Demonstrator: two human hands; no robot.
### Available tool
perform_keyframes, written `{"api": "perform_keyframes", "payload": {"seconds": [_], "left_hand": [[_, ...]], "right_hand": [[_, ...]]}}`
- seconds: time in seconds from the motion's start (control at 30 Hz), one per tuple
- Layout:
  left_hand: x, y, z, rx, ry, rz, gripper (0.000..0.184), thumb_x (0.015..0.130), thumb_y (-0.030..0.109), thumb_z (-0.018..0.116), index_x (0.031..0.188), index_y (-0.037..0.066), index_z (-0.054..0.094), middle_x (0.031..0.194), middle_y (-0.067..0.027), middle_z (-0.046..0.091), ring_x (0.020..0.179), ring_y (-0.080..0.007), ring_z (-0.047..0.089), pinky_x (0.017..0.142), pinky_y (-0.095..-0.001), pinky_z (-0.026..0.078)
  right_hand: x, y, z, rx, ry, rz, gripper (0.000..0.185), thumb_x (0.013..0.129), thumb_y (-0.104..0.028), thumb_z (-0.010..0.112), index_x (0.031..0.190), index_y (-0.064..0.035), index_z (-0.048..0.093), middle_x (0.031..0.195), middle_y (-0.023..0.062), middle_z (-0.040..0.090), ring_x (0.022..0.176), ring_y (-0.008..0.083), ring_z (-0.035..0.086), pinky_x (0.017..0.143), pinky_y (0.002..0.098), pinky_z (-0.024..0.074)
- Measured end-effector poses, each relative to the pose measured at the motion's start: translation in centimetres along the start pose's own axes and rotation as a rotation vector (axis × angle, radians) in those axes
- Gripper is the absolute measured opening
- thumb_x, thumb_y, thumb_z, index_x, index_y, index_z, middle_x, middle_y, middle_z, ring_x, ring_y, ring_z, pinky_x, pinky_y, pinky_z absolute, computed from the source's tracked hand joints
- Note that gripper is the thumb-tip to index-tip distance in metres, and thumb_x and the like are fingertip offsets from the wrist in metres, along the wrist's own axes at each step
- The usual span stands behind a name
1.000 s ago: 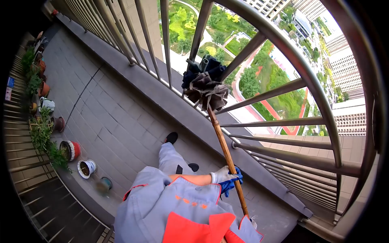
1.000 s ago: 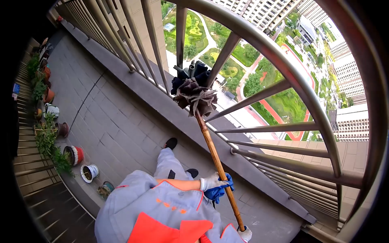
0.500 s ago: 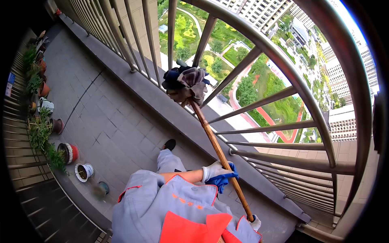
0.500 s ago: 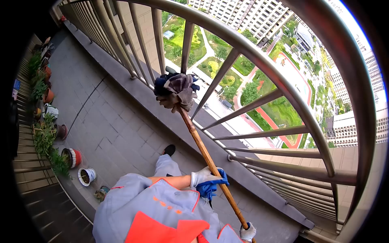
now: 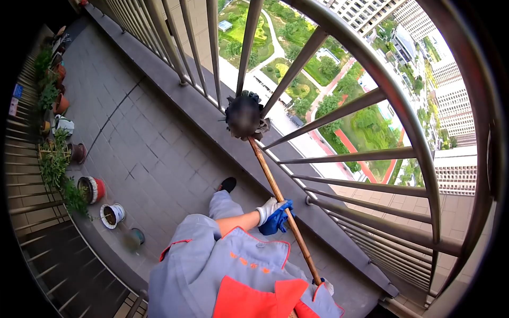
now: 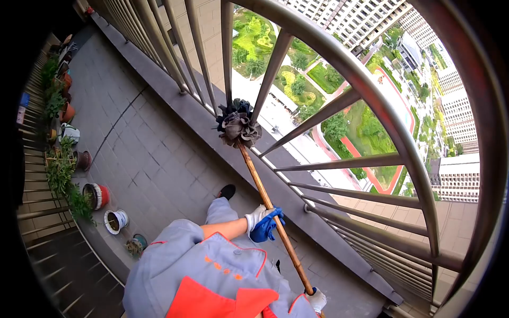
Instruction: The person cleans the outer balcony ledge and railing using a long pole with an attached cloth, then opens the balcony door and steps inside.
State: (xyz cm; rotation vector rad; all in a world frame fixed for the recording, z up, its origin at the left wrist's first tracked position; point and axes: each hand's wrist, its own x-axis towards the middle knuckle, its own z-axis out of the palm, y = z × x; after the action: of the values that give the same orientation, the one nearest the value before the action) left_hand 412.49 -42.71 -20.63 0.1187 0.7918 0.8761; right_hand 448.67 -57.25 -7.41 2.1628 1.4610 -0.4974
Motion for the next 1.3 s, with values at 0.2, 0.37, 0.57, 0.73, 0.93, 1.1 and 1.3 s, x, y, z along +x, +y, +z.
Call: {"api": "perform_keyframes", "payload": {"seconds": [0.2, 0.37, 0.57, 0.73, 0.93, 1.1, 1.3], "left_hand": [[4.2, -1.6, -10.4, -0.369, 0.206, -0.261, 0.027, 0.090, 0.032, 0.049, 0.071, 0.013, 0.048, 0.055, -0.0051, 0.045, 0.048, -0.0219, 0.050, 0.053, -0.0455, 0.049], [-5.5, 7.4, -0.6, -0.128, 0.206, 0.157, 0.012, 0.085, 0.015, 0.062, 0.087, 0.007, 0.054, 0.072, -0.0089, 0.062, 0.053, -0.0145, 0.055, 0.045, -0.0309, 0.048], [-8.7, 13.3, 6.5, 0.238, -0.193, 0.705, 0.014, 0.082, 0.011, 0.066, 0.086, 0.004, 0.055, 0.076, -0.0053, 0.062, 0.066, -0.0103, 0.059, 0.056, -0.0244, 0.051], [-7.9, 12.3, 3.6, 0.294, -0.205, 0.521, 0.013, 0.084, 0.014, 0.064, 0.085, 0.005, 0.056, 0.075, -0.0047, 0.062, 0.068, -0.0100, 0.059, 0.061, -0.0253, 0.050], [2.6, 3.9, -9.5, -0.195, 0.113, -0.091, 0.022, 0.090, 0.027, 0.055, 0.084, 0.006, 0.055, 0.075, -0.0101, 0.061, 0.066, -0.0204, 0.058, 0.058, -0.0386, 0.050], [5.2, 4.6, -17.5, -0.222, 0.105, 0.002, 0.032, 0.092, 0.039, 0.039, 0.083, 0.012, 0.051, 0.065, -0.0075, 0.053, 0.054, -0.0214, 0.049, 0.054, -0.0440, 0.044], [-9.3, 17.6, -1.1, 0.041, 0.215, 0.511, 0.012, 0.087, 0.010, 0.057, 0.094, 0.004, 0.050, 0.078, -0.0085, 0.060, 0.063, -0.0151, 0.060, 0.056, -0.0293, 0.051]], "right_hand": [[0.3, -11.2, -2.1, -0.185, -0.111, -0.146, 0.032, 0.072, -0.045, 0.064, 0.083, -0.0157, 0.065, 0.079, 0.0119, 0.067, 0.077, 0.0311, 0.065, 0.068, 0.0421, 0.0493], [3.8, -5.0, 2.5, 0.302, 0.130, -0.344, 0.022, 0.070, -0.034, 0.070, 0.076, -0.0134, 0.063, 0.065, 0.0118, 0.063, 0.065, 0.0313, 0.063, 0.062, 0.0401, 0.0483], [5.3, -8.5, 2.7, 0.489, 0.298, -0.274, 0.024, 0.071, -0.035, 0.069, 0.078, -0.0118, 0.064, 0.066, 0.0129, 0.063, 0.065, 0.0314, 0.064, 0.063, 0.0415, 0.0484], [4.0, -10.0, 0.9, 0.298, 0.134, -0.207, 0.025, 0.072, -0.036, 0.068, 0.078, -0.0119, 0.064, 0.067, 0.0129, 0.063, 0.066, 0.0315, 0.064, 0.064, 0.0418, 0.0484], [1.4, -13.8, -2.2, -0.059, -0.179, -0.203, 0.026, 0.072, -0.036, 0.068, 0.079, -0.0120, 0.064, 0.067, 0.0130, 0.063, 0.067, 0.0316, 0.064, 0.064, 0.0421, 0.0483], [-1.2, -22.5, -5.8, -0.181, 0.040, -0.208, 0.029, 0.071, -0.039, 0.067, 0.083, -0.0126, 0.064, 0.071, 0.0128, 0.065, 0.070, 0.0317, 0.064, 0.064, 0.0423, 0.0482], [1.4, -18.2, -3.1, 0.364, 0.304, -0.412, 0.017, 0.073, -0.024, 0.071, 0.078, -0.0094, 0.063, 0.063, 0.0149, 0.060, 0.060, 0.0326, 0.062, 0.058, 0.0373, 0.0466]]}}
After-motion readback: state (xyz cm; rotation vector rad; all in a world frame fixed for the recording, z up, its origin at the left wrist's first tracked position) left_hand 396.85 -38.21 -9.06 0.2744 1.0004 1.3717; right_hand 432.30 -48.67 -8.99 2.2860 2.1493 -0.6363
